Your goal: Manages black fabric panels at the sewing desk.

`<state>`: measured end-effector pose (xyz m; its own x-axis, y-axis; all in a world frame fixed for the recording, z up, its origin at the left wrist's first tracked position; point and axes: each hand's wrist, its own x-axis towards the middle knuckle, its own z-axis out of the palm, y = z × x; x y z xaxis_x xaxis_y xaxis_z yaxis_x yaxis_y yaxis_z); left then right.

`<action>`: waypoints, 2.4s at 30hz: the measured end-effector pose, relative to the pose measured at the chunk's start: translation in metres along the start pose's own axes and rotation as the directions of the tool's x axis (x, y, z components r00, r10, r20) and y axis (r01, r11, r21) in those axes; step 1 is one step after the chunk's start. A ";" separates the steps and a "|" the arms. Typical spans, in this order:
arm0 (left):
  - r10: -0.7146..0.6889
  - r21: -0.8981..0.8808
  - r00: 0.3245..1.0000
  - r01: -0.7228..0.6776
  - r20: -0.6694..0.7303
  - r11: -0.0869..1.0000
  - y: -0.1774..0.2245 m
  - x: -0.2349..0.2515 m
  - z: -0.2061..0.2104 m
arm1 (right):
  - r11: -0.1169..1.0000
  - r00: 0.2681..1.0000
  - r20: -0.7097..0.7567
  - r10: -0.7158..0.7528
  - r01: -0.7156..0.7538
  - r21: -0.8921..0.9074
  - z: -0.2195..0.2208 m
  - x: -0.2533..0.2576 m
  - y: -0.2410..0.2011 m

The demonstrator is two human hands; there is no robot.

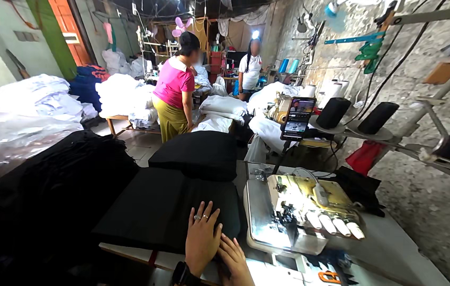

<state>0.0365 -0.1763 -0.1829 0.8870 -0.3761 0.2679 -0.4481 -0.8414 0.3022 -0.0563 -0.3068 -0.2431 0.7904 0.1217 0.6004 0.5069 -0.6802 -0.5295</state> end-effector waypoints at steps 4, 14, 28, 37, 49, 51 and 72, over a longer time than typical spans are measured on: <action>0.003 -0.002 1.000 -0.003 -0.021 1.000 0.000 0.000 0.002 | 1.000 1.000 -0.004 -0.010 0.010 -0.010 0.000 0.000 0.001; 0.004 -0.011 1.000 -0.004 -0.020 1.000 0.000 0.000 0.002 | 1.000 1.000 0.005 -0.002 0.002 0.001 -0.002 0.001 -0.002; 0.004 -0.004 1.000 -0.004 -0.018 1.000 0.000 -0.001 0.002 | 1.000 1.000 -0.001 -0.006 0.006 -0.015 -0.001 0.001 -0.001; 0.005 0.003 1.000 -0.005 -0.017 1.000 -0.001 0.000 0.002 | 1.000 1.000 0.004 0.002 -0.002 -0.009 -0.001 0.001 -0.002; 0.006 -0.004 1.000 -0.006 -0.022 1.000 0.000 0.000 0.002 | 1.000 1.000 0.001 0.002 -0.002 -0.001 -0.001 0.000 0.000; 0.005 0.000 1.000 -0.005 -0.018 1.000 0.000 0.000 0.002 | 1.000 1.000 0.002 0.001 -0.001 -0.002 -0.001 0.000 0.000; 0.009 -0.002 1.000 -0.009 -0.030 1.000 -0.001 0.000 0.003 | 1.000 1.000 0.001 -0.004 0.004 -0.005 -0.001 0.001 -0.001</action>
<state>0.0370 -0.1764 -0.1856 0.8791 -0.3721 0.2978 -0.4564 -0.8371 0.3016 -0.0564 -0.3069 -0.2415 0.7887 0.1250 0.6019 0.5083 -0.6835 -0.5240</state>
